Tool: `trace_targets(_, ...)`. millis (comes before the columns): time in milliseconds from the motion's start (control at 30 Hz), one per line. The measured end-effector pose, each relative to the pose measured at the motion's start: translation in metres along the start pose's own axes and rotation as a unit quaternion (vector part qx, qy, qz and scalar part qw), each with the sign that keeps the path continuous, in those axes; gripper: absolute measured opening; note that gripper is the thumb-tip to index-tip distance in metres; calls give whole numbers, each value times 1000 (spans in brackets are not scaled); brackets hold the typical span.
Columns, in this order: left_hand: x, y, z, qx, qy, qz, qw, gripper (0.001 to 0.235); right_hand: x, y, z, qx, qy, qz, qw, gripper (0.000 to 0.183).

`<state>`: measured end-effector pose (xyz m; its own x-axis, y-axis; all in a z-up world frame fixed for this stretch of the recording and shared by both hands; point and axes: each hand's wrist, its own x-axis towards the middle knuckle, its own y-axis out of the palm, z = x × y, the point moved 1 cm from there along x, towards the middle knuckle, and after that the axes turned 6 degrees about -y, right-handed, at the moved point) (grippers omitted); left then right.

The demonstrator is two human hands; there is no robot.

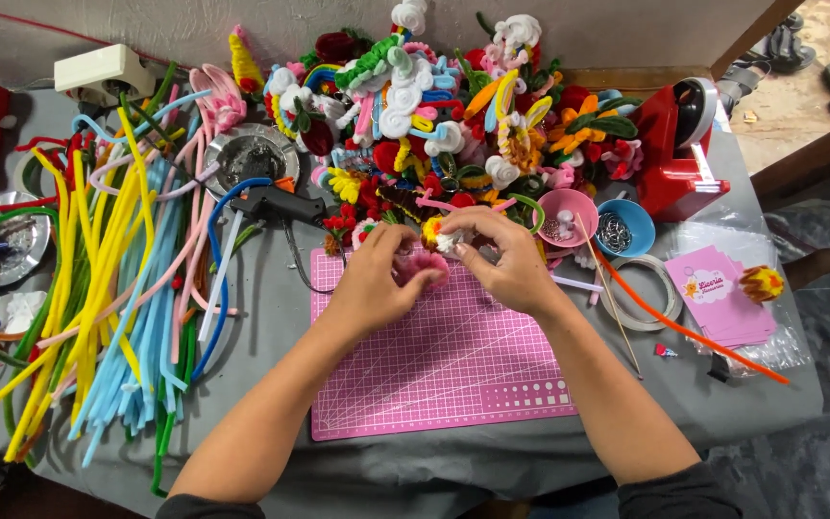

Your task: Assembling decorative floral items by applying hot glue to small components and attaching them to pipe cleaners.

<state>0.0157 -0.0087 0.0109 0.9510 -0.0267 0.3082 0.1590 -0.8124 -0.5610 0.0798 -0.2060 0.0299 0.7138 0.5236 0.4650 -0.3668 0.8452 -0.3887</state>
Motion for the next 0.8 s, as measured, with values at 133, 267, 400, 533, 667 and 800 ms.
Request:
trace_targets(133, -7, 2, -17, 115, -85, 110, 984, 76, -1, -2, -2, -28, -6, 9, 1000, 28)
trace_targets(267, -8, 21, 15, 163, -27, 75, 983, 58, -1, 3, 4, -15, -9, 22, 1000, 21)
trace_targets(400, -6, 20, 11, 76, -14, 12, 997, 55, -1, 10, 7, -25, -32, 6, 999, 20)
trace_targets(533, -5, 23, 14, 57, 4, -21, 998, 57, -5, 21, 2, -26, -37, -3, 999, 28)
trace_targets(667, -5, 27, 19, 65, 73, -85, 992, 56, -4, 24, 8, -39, -74, -42, 996, 24)
trace_targets(800, -4, 27, 12, 84, 121, -115, 982, 52, -5, 24, 5, -27, -65, -65, 995, 25)
